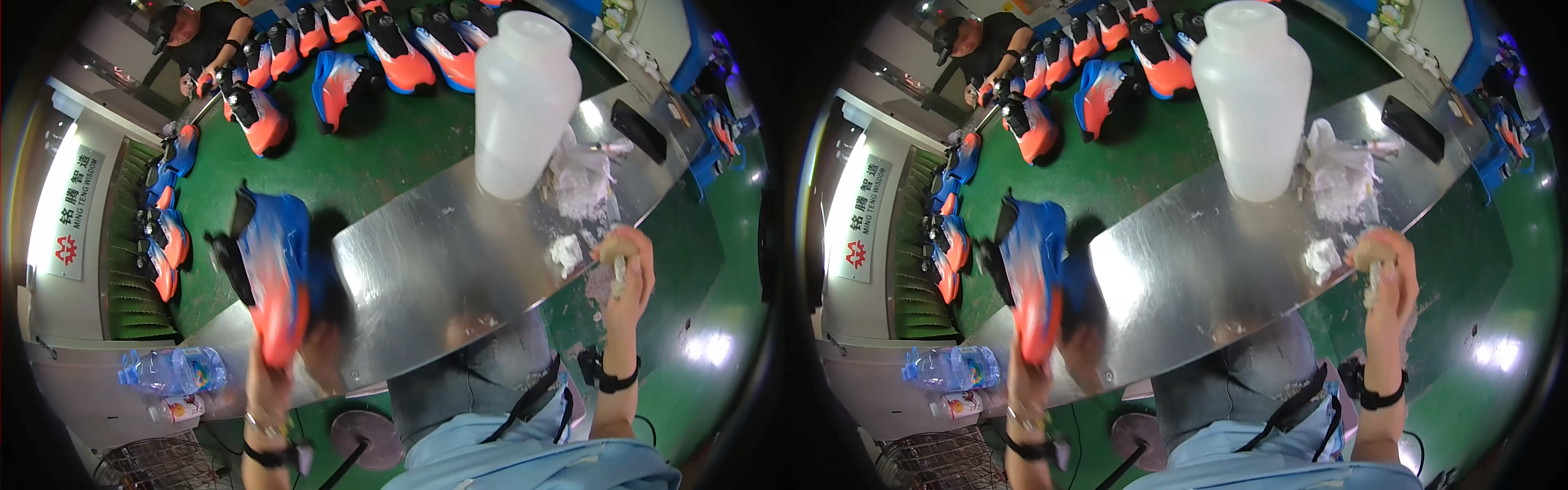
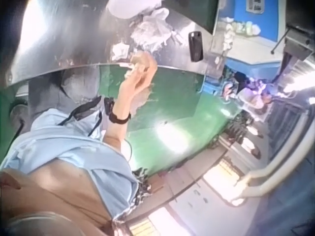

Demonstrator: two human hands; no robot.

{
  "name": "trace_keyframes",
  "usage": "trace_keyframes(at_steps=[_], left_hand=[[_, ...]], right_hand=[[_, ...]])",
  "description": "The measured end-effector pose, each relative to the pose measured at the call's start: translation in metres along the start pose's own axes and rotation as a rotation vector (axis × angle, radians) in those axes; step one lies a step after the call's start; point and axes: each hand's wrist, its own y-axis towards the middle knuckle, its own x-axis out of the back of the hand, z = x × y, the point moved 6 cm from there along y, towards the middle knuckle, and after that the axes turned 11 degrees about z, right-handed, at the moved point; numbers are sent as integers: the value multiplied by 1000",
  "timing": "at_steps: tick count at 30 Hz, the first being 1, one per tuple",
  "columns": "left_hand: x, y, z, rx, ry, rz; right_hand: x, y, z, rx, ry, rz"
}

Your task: Using a syringe to apply adhesive or liquid treatment to the edges of shoe soles on an assembly line.

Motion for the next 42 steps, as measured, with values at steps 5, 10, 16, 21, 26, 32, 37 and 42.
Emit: trace_keyframes(at_steps=[5,10,16,21,26,32,37,42], left_hand=[[27,-147,60,112,68,-17],[38,-159,45,-143,535,-63],[12,-90,-32,-586,678,-192],[-105,-46,-58,-930,598,142],[-214,-32,-56,-1071,728,657],[-243,-37,-48,-999,675,830],[-251,-35,-45,-988,632,845],[-259,-33,-43,-990,605,967]], right_hand=[[-17,15,-9,-1,62,-29],[-13,7,-26,-24,295,-34],[-12,2,6,-75,288,-91],[-37,-1,67,38,364,124],[-79,-1,157,355,873,562],[-100,18,176,290,956,780],[-103,19,170,303,1070,752],[-107,24,167,189,1103,774]])
